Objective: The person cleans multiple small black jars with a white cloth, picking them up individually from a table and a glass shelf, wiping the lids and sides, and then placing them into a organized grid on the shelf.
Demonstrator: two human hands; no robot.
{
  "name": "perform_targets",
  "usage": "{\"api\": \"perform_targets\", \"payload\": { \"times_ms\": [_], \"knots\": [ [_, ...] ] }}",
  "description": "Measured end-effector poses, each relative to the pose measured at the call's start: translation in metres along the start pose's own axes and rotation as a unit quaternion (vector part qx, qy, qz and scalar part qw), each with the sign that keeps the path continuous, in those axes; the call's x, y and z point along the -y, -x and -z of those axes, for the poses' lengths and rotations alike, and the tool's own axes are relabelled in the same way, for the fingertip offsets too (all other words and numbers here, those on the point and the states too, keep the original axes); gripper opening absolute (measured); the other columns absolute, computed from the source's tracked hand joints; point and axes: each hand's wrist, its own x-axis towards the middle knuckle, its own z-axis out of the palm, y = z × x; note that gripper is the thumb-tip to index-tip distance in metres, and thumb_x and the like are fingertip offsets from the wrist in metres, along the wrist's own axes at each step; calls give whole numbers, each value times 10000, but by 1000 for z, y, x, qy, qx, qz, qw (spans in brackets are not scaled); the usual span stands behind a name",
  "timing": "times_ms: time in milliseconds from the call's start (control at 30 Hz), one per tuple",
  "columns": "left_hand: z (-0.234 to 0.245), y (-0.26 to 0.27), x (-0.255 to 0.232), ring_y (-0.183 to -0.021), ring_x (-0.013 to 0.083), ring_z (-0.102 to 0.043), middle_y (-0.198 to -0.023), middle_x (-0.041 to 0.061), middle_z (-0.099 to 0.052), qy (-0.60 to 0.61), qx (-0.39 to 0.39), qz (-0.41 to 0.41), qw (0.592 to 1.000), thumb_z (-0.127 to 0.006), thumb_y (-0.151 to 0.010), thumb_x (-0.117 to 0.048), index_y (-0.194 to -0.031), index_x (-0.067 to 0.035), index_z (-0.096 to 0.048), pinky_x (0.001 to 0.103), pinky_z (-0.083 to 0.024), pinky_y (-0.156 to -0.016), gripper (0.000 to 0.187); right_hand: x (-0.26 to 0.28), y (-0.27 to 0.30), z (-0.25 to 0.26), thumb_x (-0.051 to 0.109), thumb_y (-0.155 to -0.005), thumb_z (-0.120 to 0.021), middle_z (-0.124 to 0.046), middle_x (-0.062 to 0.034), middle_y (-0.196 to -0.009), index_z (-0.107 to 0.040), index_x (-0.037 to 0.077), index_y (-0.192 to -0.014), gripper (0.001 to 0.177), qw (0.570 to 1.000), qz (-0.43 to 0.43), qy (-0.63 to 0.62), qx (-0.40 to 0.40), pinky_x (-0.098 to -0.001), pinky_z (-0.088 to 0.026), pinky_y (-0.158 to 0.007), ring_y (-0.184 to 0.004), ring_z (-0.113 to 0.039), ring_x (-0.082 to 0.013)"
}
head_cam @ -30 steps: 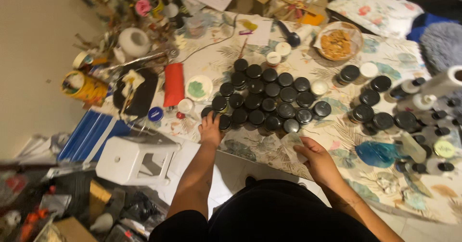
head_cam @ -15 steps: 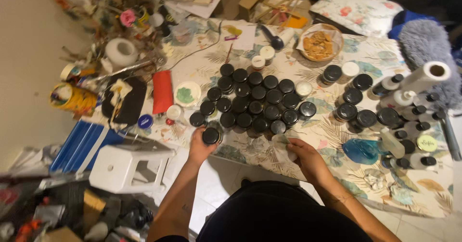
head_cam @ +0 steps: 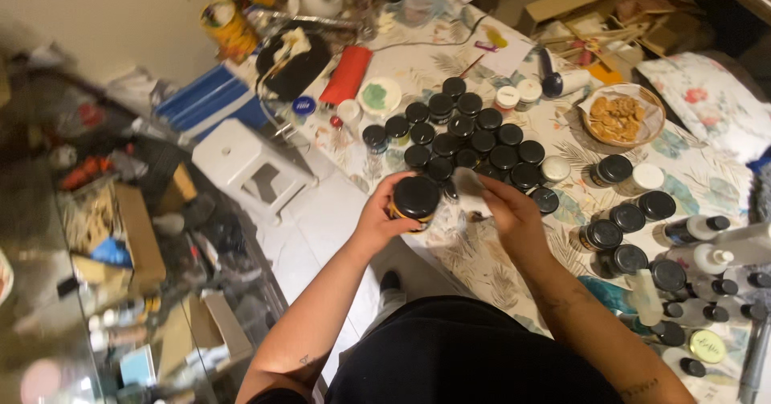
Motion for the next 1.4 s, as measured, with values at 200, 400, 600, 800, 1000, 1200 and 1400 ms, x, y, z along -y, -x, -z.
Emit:
{"api": "perform_targets", "payload": {
  "times_ms": [200,400,600,800,1000,1200,1400],
  "knots": [
    [-60,76,9,-905,266,-738,-1134,173,-667,79,-45,-2,996,-984,-520,81,-1538,-80,-260,384,-673,-731,1259,31,42,-15,162,-969,-648,-628,-227,-1395,-590,-19,-1401,472,894,341,132,258,-536,-443,-1098,-1309,-570,-456],
    [-84,138,-35,-1035,235,-711,-1198,165,-676,2,-87,-13,996,-983,-605,-5,-1646,-134,-107,402,-645,-882,1367,58,73,-17,357,-926,-697,-591,-214,-1432,-559,-25,-1424,642,806,412,181,384,-559,-378,-1142,-1375,-490,-487],
    [-96,202,-69,-1120,235,-663,-1323,246,-637,19,-124,-79,989,-988,-546,41,-1662,-163,-39,445,-619,-943,1480,77,107,-42,292,-977,-655,-658,-169,-1378,-652,18,-1310,432,761,422,52,490,-579,-347,-1145,-1336,-562,-438],
    [-144,254,-118,-1055,318,-717,-1214,264,-667,135,-132,-116,975,-976,-625,-30,-1667,-121,-66,462,-626,-903,1386,74,151,-79,256,-708,-914,-784,-216,-912,-776,-23,-826,333,759,330,-265,494,-580,-489,-1035,-981,-762,-417],
    [-155,329,-151,-1097,316,-705,-1249,247,-676,201,-197,-169,944,-986,-653,-325,-1613,-7,-225,461,-609,-964,1265,48,214,-143,771,-971,-338,-693,-236,-636,-677,8,-607,911,743,179,-445,467,-513,-567,-849,-718,-736,-366],
    [-196,412,-253,-1103,294,-711,-1209,253,-691,164,-307,-221,911,-877,-763,-503,-1572,30,-323,431,-609,-963,1116,94,287,-194,614,-992,-409,-737,-245,-879,-694,-24,-785,730,812,-125,-456,341,-410,-589,-988,-961,-763,-342],
    [-150,498,-231,-882,366,-756,-1045,291,-710,207,-360,-237,878,-769,-876,-460,-1401,68,-516,498,-643,-798,786,106,376,-229,611,-1031,-277,-719,-233,-1234,-772,6,-1124,787,649,538,-246,478,-580,-464,-1084,-1234,-638,-467]
  ]
}}
